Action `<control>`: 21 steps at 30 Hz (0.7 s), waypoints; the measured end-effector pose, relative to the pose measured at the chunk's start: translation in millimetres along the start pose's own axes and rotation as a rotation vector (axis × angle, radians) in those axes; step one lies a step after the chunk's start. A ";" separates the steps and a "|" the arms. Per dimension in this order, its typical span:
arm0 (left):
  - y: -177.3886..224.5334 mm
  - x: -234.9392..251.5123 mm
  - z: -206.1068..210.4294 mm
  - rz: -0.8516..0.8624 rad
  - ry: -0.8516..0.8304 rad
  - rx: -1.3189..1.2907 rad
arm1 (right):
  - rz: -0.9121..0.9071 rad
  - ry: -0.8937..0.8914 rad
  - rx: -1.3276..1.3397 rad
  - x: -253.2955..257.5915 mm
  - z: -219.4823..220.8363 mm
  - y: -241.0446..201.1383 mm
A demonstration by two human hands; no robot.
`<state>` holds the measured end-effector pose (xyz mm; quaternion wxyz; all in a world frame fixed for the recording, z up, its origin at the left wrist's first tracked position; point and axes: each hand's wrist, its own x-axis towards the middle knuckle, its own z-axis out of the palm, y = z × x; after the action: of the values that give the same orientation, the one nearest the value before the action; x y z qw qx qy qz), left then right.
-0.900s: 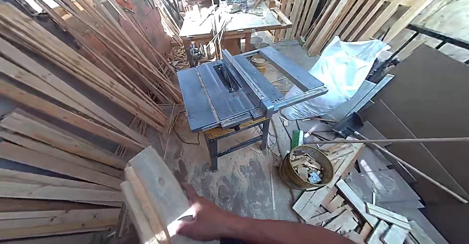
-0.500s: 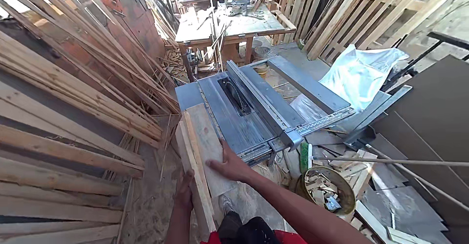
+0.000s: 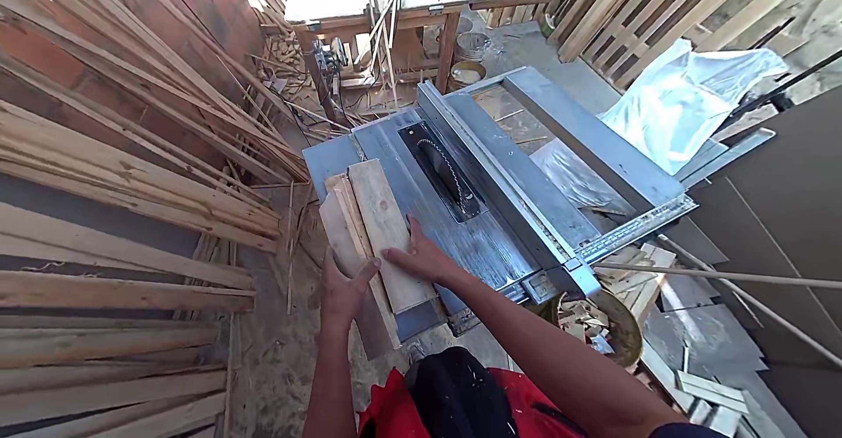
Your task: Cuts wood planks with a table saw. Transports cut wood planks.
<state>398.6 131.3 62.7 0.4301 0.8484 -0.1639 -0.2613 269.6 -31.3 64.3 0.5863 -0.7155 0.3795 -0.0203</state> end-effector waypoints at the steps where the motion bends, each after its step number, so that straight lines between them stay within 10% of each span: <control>1: 4.6 -0.8 0.7 -0.019 0.008 0.027 | -0.005 0.009 0.014 -1.1 0.2 2.4; 14: 76.1 -37.7 1.4 0.002 0.270 0.369 | -0.086 -0.105 -0.066 -26.2 -41.5 28.0; 21: 144.5 -58.5 76.9 0.057 0.372 0.717 | -0.196 -0.217 0.005 -44.6 -70.0 60.0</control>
<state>298.6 27.9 160.3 0.1362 0.9726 -0.1876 -0.0174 173.5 -65.1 53.3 0.6207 -0.7457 0.2420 -0.0011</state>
